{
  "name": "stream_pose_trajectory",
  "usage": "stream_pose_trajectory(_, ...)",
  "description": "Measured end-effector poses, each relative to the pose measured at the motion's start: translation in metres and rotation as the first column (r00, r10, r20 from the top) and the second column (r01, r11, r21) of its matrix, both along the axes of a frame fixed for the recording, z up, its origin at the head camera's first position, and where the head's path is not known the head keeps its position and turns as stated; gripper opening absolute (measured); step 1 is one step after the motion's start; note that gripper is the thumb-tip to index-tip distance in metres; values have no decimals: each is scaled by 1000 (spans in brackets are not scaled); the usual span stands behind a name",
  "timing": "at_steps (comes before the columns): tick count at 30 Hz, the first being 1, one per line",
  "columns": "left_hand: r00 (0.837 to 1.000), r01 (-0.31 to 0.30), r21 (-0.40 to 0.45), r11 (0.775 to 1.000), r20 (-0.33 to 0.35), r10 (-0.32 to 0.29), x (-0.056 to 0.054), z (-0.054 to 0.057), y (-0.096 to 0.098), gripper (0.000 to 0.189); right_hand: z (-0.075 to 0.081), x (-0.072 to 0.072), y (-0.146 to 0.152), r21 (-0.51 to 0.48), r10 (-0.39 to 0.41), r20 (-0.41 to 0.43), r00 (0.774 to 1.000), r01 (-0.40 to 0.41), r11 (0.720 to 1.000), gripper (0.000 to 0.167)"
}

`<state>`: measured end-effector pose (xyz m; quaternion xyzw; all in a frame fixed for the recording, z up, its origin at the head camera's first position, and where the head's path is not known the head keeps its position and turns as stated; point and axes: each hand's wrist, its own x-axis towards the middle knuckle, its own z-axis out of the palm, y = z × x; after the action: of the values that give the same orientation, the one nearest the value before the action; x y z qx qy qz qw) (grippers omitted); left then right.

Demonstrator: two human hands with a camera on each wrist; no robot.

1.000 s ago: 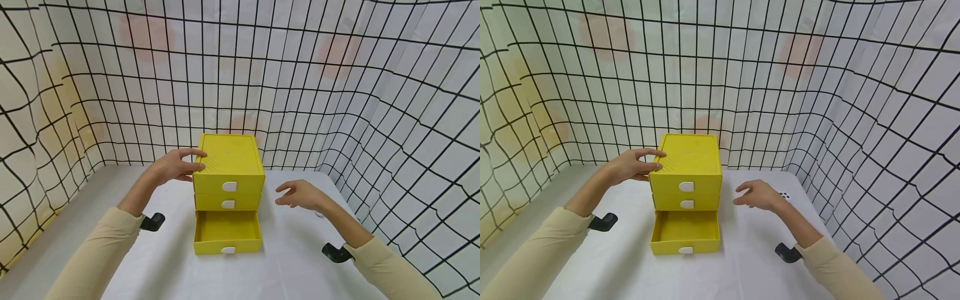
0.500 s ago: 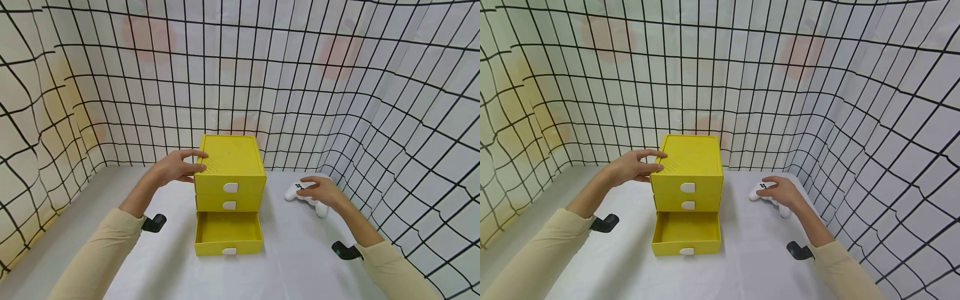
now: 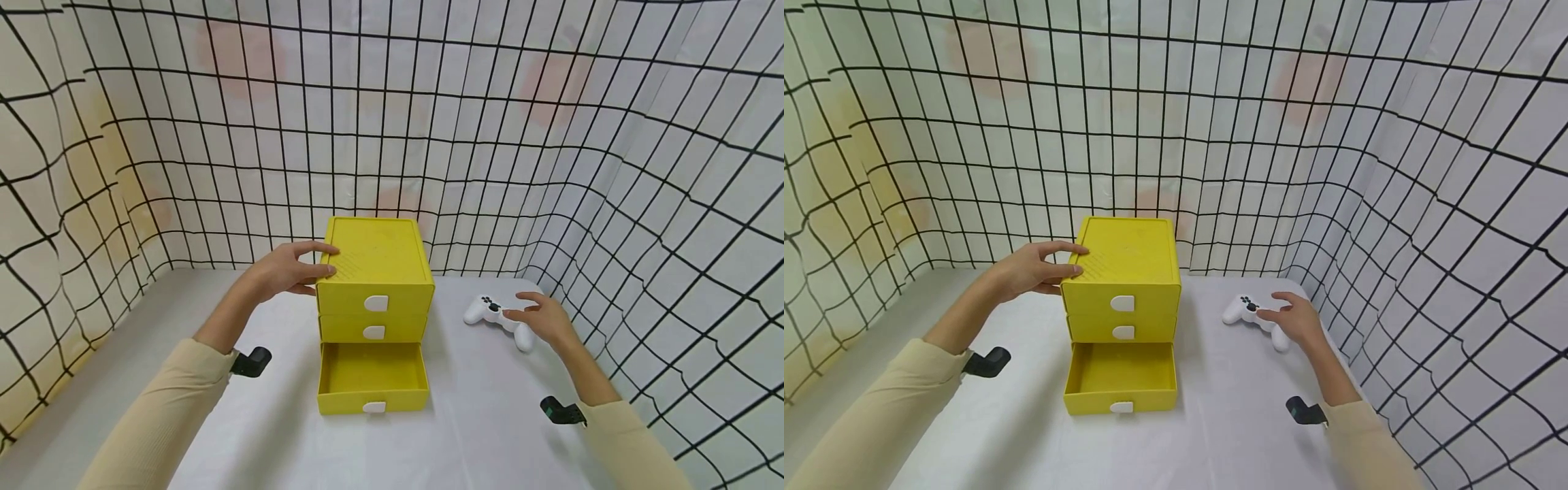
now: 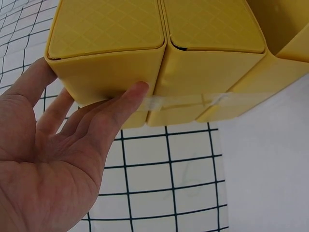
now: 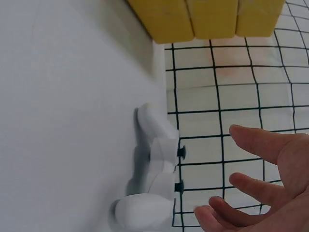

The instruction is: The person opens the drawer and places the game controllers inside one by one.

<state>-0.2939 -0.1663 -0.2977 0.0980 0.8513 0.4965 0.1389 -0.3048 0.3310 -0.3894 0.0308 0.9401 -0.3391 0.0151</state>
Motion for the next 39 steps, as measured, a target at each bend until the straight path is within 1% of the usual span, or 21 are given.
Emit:
stream_pose_trajectory(6, 1000, 5, 7, 1000, -7, -5, -1, -1, 0, 55, -14, -3, 6, -9, -82, -35, 996, 82, 997, 77)
stream_pose_trajectory(13, 1000, 0, -7, 1000, -8, 0, 0, 0, 0, 54, -30, -13, 14, -45, -128, -46, 991, 126, 991, 89)
stream_pose_trajectory(18, 1000, 4, -22, 1000, -15, -4, 0, 0, -2, 55, -46, -23, 17, -68, -175, -75, 982, 170, 983, 90)
stream_pose_trajectory(22, 1000, 7, -16, 1000, -14, -7, 0, 0, -2, 55, -56, -27, 16, -80, -200, -83, 976, 193, 978, 93)
stream_pose_trajectory(29, 1000, 4, -5, 1000, -8, -4, 0, 2, 0, 54, -63, -27, 14, -96, -203, -47, 978, 198, 975, 94)
stream_pose_trajectory(34, 1000, 9, -2, 1000, -10, -9, 0, 2, 1, 54, -69, -32, 17, -72, -194, -15, 981, 193, 979, 93)
stream_pose_trajectory(39, 1000, 6, 1, 1000, -7, -6, 1, 1, 0, 54, -75, -35, 17, -51, -183, -9, 983, 182, 982, 90)
